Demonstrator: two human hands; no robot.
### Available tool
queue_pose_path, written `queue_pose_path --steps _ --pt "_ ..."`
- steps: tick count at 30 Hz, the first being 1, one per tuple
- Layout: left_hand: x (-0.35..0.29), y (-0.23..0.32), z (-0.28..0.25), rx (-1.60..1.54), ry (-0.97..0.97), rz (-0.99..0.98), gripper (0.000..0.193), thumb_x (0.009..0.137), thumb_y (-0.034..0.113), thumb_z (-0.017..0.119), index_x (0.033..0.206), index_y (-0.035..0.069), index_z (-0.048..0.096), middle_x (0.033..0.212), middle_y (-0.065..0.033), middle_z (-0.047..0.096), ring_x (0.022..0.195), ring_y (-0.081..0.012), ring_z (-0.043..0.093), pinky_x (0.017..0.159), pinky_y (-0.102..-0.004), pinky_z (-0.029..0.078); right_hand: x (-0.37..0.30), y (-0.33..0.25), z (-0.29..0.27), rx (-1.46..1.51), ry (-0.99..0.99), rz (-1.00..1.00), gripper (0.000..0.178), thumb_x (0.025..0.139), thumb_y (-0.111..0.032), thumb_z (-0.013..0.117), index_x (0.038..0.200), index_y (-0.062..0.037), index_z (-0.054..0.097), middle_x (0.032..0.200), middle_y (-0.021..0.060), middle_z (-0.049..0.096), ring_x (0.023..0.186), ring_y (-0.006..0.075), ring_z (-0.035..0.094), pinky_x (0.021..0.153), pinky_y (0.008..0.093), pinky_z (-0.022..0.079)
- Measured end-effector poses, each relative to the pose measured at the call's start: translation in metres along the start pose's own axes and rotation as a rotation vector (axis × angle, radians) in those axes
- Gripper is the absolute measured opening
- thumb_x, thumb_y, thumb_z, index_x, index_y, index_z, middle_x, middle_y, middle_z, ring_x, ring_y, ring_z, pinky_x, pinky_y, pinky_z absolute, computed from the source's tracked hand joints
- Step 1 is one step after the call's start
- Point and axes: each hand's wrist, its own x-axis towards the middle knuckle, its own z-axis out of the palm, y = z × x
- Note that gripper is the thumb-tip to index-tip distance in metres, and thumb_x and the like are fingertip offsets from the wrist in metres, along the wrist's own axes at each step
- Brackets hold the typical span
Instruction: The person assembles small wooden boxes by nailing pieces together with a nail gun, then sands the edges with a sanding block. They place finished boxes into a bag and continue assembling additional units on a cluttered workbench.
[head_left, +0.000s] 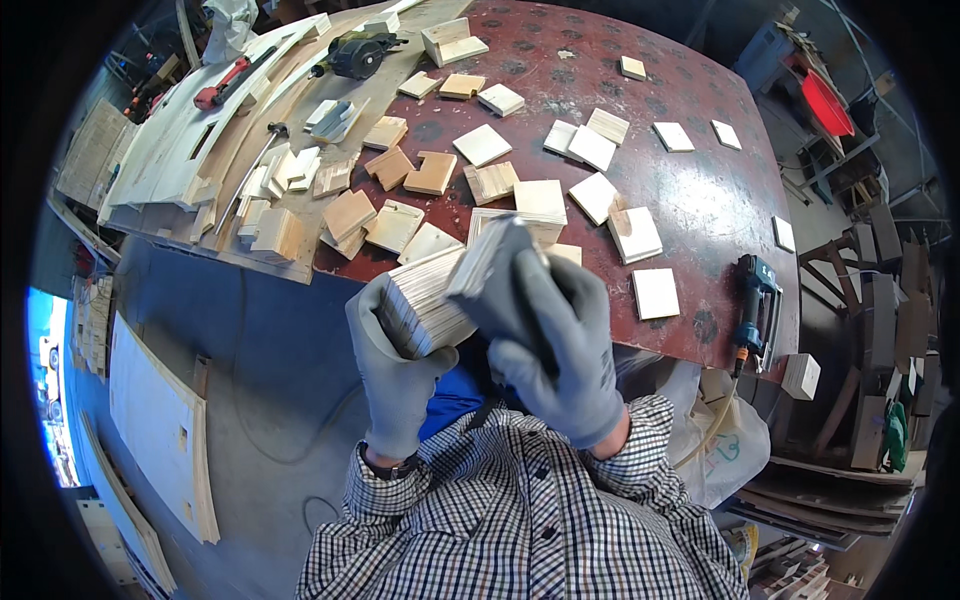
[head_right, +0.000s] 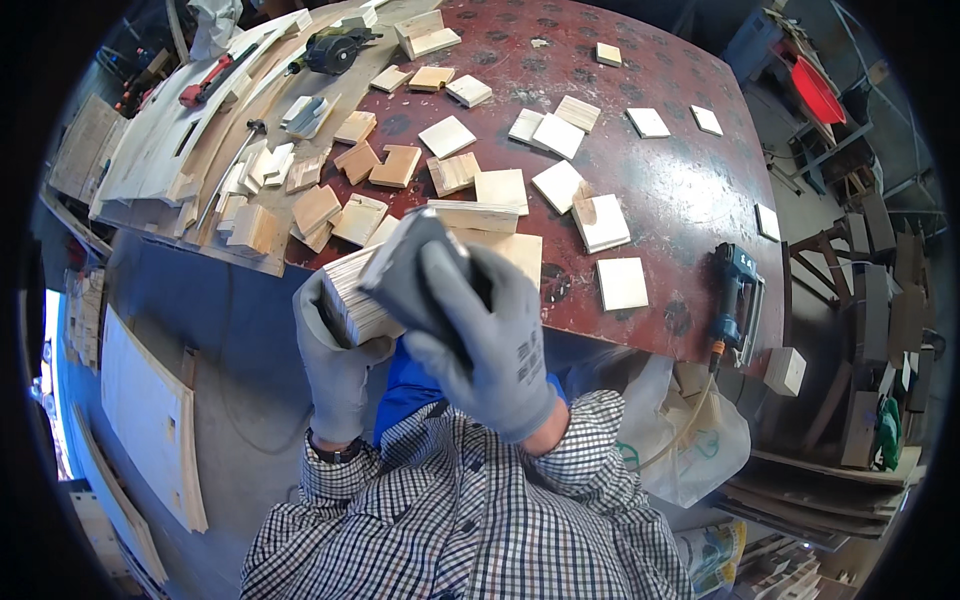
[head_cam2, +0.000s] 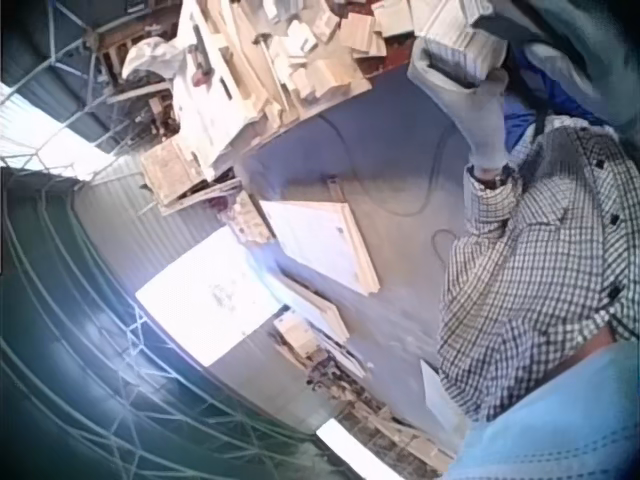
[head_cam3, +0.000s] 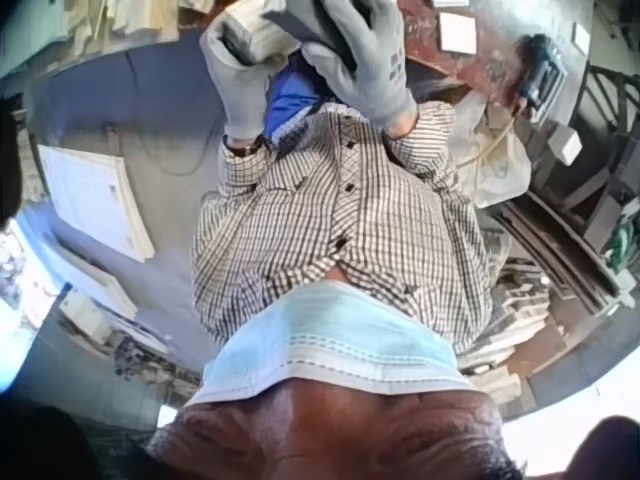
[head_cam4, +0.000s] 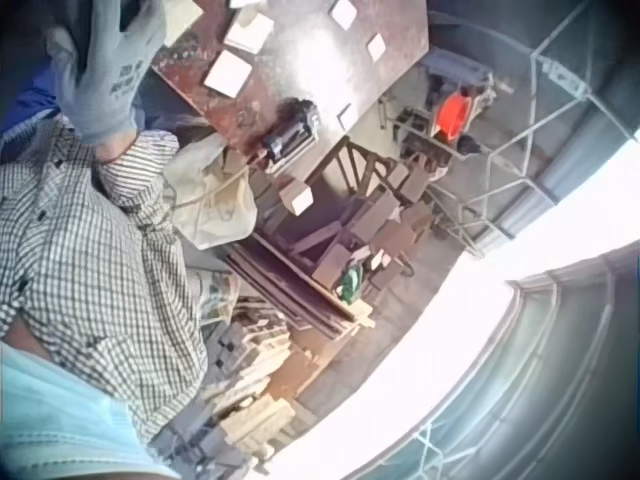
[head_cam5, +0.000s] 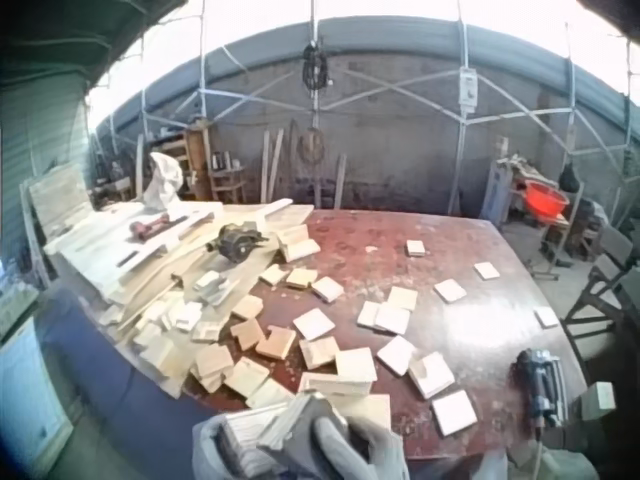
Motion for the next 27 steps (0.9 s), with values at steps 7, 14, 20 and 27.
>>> queue_pose_path --steps 7,14,20,27 --pt "-0.003 -0.008 0.016 -0.629 -0.121 -0.285 0.078 0.066 -0.006 0.071 0.14 -0.001 0.048 0.13 -0.0131 0.059 0.121 -0.0232 0.064 0.106 -0.0346 0.055 -0.006 0.035 0.02 -0.306 0.035 0.015 0.061 0.094 -0.038 0.076 0.15 -0.0204 0.062 0.142 0.0227 0.055 0.121 0.0383 0.056 0.103 0.0505 0.043" --pt "0.001 -0.022 0.008 -0.701 -0.182 -0.448 0.074 0.077 -0.004 0.074 0.146 -0.004 0.046 0.134 -0.0163 0.063 0.119 -0.0245 0.069 0.097 -0.0316 0.062 0.005 0.015 -0.004 -0.241 0.081 -0.05 0.059 0.091 -0.034 0.079 0.147 -0.0219 0.064 0.143 0.0215 0.055 0.121 0.0358 0.056 0.102 0.0487 0.043" --pt "-0.002 -0.017 0.005 -0.615 -0.19 -0.456 0.081 0.072 -0.003 0.076 0.147 -0.005 0.045 0.132 -0.0162 0.063 0.114 -0.0235 0.07 0.093 -0.0311 0.062 -0.008 0.029 0.011 -0.366 -0.065 -0.07 0.056 0.093 -0.041 0.075 0.147 -0.0302 0.064 0.143 0.0171 0.056 0.12 0.0333 0.057 0.102 0.0495 0.044" --pt "0.006 -0.004 -0.001 -0.534 -0.173 -0.331 0.087 0.078 0.005 0.076 0.157 -0.006 0.042 0.137 -0.0152 0.061 0.124 -0.0224 0.064 0.101 -0.0308 0.056 -0.031 0.055 0.007 0.23 0.148 0.389 0.076 0.101 -0.029 0.07 0.163 0.002 0.038 0.134 0.022 0.052 0.115 0.0323 0.058 0.1 0.0451 0.05"
